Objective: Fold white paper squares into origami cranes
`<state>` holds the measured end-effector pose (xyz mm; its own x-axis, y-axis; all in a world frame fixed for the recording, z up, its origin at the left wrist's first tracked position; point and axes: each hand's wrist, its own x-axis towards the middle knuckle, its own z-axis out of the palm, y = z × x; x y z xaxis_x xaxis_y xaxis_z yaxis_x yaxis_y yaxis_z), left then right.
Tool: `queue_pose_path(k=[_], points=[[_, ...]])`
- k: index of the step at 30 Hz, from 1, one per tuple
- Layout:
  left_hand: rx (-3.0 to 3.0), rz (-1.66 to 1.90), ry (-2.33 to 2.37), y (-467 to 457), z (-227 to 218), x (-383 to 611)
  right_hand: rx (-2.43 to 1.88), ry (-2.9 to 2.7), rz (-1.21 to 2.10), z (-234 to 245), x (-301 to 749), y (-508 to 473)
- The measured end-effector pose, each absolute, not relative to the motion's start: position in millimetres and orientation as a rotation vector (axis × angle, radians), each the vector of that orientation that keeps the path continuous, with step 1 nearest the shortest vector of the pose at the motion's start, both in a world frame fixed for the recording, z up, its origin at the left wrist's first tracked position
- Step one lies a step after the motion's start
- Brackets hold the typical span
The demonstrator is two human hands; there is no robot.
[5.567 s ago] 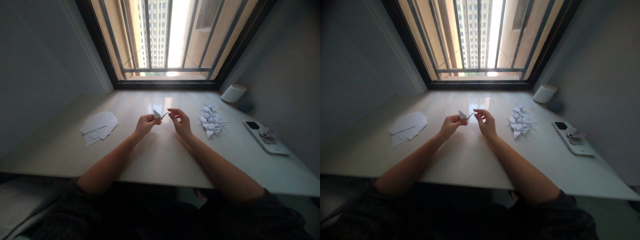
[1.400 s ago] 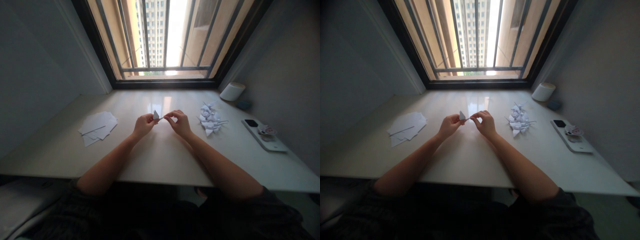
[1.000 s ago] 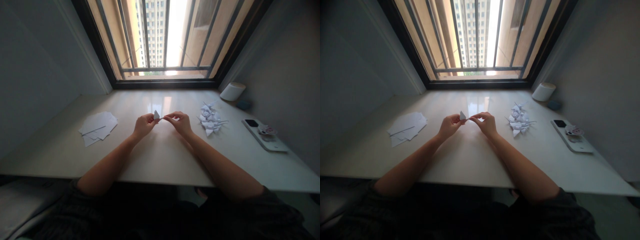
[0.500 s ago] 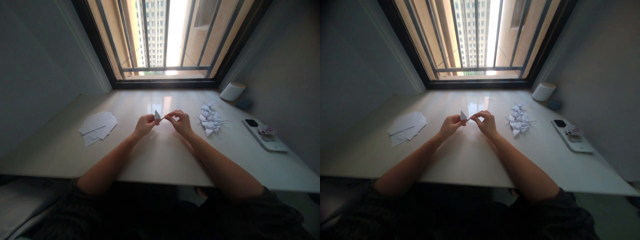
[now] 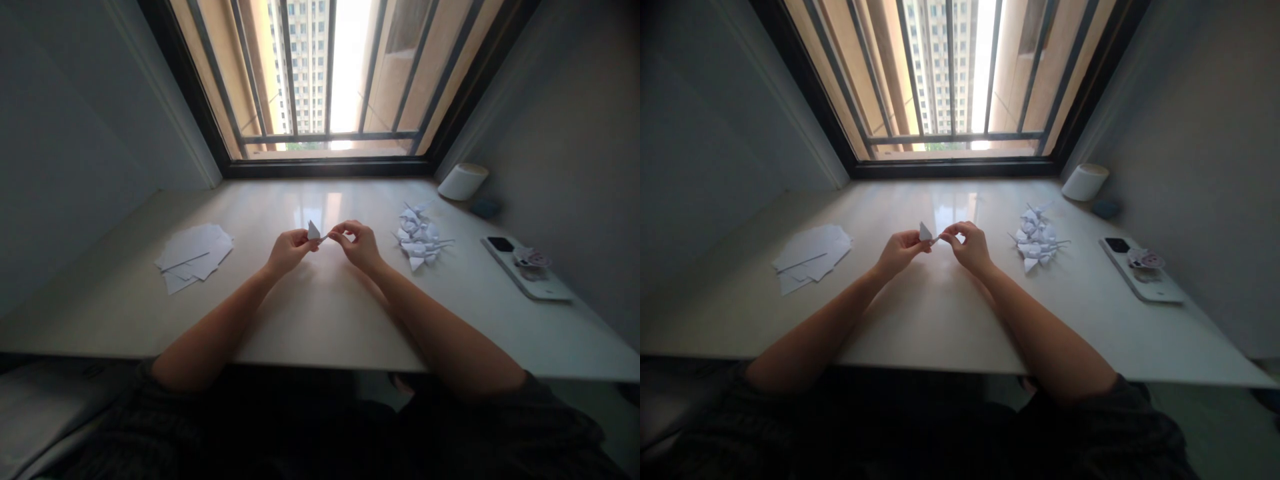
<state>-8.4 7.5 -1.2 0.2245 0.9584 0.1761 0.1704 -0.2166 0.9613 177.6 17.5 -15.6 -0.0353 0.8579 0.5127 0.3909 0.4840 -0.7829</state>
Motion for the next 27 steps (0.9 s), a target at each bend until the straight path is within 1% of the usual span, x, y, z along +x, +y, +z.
queue_pose_path(k=[5, 10, 12, 16, 27], points=[[1.556, 1.107, 1.104, 8.9, -2.3, -9.9, -1.13, -1.577, 0.648, -16.0, 177.6, 18.4], [1.5, 1.109, 1.089, 9.9, -1.8, -11.2, -1.104, -1.421, 0.914, -13.0, 176.9, 18.5], [1.493, 1.102, 1.087, 9.7, -1.4, -11.1, -1.085, -1.375, 0.965, -12.0, 176.5, 18.2], [1.51, 1.076, 1.099, 9.6, -1.8, -10.7, -1.091, -1.363, 0.988, -11.4, 176.0, 17.5], [1.548, 1.054, 1.114, 10.1, -4.9, -11.2, -1.152, -1.442, 0.922, -13.0, 176.2, 16.6]])
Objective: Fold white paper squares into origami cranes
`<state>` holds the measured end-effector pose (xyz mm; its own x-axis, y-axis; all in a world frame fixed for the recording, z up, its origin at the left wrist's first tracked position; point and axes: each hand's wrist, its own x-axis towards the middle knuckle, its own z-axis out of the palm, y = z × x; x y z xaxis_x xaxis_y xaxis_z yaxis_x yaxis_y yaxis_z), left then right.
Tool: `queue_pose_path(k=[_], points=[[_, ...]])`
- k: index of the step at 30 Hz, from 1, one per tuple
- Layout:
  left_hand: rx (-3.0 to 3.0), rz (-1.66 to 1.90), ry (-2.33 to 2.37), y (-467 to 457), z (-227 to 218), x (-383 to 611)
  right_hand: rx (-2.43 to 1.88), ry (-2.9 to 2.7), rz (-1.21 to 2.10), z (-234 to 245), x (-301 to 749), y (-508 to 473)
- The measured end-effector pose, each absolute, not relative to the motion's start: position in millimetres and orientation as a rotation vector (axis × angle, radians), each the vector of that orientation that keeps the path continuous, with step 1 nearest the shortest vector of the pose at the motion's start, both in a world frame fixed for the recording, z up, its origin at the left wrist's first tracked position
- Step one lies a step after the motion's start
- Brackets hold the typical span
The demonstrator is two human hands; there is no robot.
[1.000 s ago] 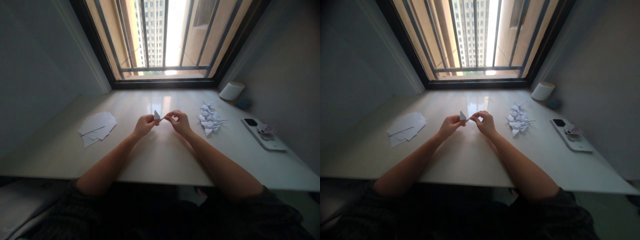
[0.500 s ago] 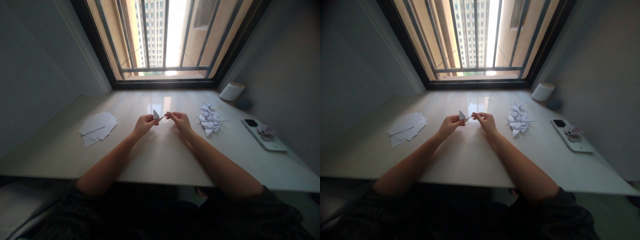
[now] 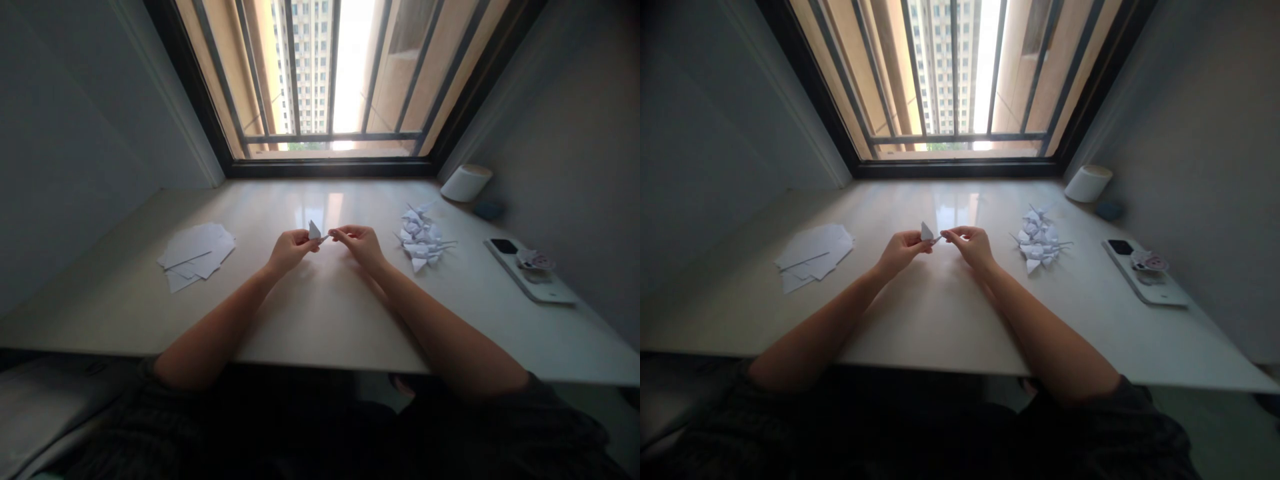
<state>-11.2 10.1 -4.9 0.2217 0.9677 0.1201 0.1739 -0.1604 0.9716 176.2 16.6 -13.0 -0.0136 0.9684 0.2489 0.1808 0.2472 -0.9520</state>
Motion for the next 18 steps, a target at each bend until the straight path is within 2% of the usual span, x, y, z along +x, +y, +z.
queue_pose_path(k=[11, 18], points=[[1.724, 0.991, 1.07, 7, -2, -9, -1.168, -1.372, 0.81, -22, 167, 13], [1.625, 0.991, 1.039, 6, -3, -8, -1.148, -1.239, 0.922, -23, 162, 10]])
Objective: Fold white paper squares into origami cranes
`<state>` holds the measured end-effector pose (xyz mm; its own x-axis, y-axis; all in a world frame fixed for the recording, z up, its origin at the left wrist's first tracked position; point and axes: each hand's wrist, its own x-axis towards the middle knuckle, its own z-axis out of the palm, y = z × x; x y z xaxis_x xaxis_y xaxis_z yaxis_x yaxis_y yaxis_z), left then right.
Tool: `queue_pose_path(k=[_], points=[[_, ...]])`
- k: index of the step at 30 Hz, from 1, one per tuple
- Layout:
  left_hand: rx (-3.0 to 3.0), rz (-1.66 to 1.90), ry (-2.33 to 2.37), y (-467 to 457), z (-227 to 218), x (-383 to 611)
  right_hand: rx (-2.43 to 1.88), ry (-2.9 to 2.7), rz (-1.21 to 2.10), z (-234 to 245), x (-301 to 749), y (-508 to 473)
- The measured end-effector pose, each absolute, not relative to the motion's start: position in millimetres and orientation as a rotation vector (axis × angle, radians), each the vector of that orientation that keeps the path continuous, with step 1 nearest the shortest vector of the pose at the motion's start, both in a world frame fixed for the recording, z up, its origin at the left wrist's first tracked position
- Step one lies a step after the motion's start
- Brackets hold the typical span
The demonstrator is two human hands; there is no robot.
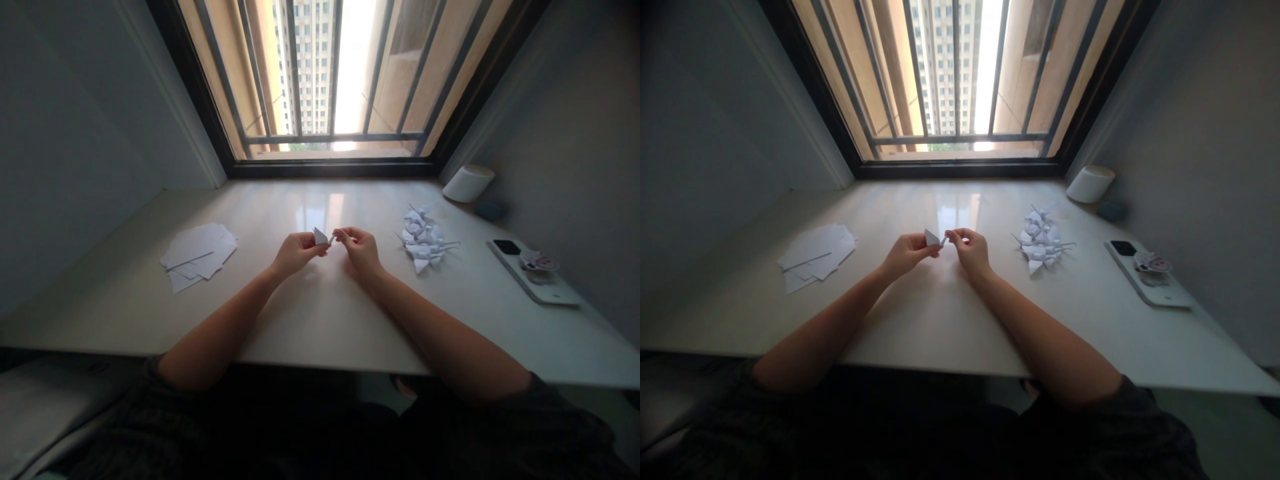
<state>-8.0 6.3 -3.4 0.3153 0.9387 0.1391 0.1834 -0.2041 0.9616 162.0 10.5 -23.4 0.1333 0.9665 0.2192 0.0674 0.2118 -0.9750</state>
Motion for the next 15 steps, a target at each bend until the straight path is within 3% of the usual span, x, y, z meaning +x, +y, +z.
queue_pose_path(k=[15], points=[[1.427, 1.081, 1.05, 4, 0, -6, -1.104, -1.302, 1.013, -8, 170, 8]])
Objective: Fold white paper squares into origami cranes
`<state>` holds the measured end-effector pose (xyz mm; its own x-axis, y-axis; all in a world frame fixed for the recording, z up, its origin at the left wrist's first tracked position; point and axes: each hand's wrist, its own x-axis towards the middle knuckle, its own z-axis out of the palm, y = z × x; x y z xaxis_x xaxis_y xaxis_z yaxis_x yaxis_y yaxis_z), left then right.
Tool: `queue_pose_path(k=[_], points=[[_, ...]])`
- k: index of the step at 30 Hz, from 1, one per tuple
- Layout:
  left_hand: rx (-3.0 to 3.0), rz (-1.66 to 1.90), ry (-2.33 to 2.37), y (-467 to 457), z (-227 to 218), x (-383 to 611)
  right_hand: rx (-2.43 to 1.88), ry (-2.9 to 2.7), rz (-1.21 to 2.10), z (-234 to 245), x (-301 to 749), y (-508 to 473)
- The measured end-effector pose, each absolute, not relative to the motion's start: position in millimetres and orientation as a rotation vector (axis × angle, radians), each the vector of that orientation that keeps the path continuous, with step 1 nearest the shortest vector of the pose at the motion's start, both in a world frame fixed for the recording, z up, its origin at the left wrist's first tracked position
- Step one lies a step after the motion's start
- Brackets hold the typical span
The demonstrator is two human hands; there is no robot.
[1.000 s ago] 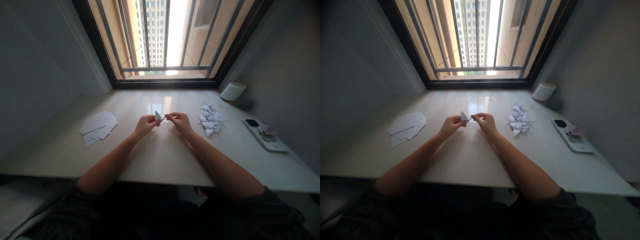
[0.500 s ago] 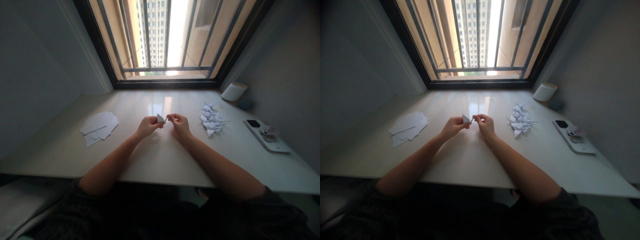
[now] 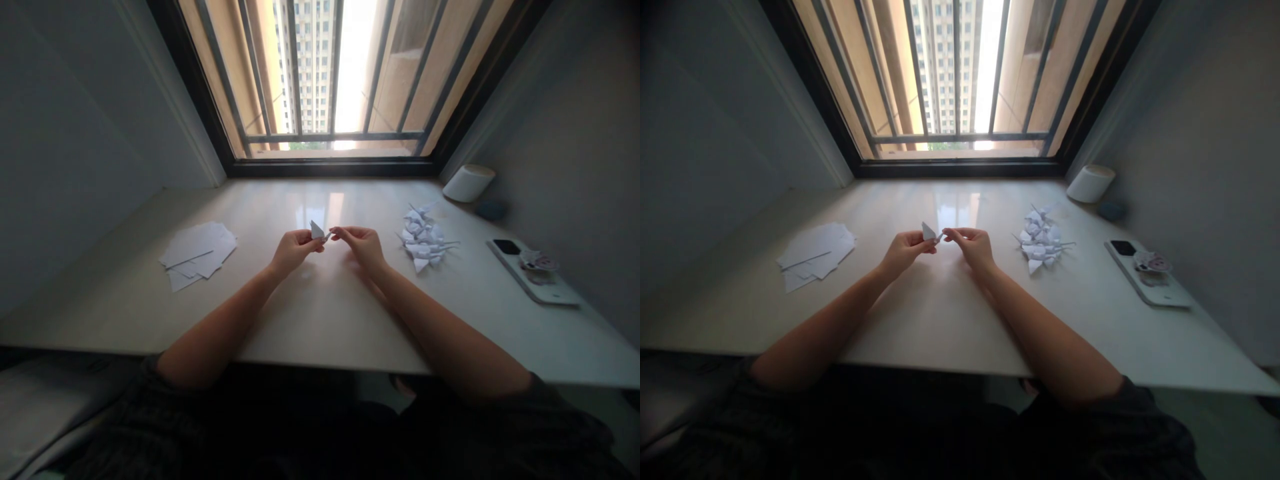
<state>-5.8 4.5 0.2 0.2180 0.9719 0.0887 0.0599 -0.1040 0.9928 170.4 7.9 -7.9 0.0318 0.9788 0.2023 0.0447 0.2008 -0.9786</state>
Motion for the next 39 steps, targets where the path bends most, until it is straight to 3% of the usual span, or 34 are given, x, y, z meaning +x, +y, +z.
queue_pose_path(k=[7, 16, 28, 39], points=[[1.505, 1.051, 1.05, 5, -2, -7, -1.107, -1.423, 0.935, -14, 171, 12], [1.517, 0.94, 1.011, 7, 2, -10, -1.111, -1.66, 0.456, -18, 169, 9], [1.364, 1.044, 1.047, 5, 3, -8, -1.048, -1.318, 0.95, -12, 168, 11], [1.493, 1.033, 1.045, 7, -3, -9, -1.085, -1.478, 0.92, -16, 168, 10]])
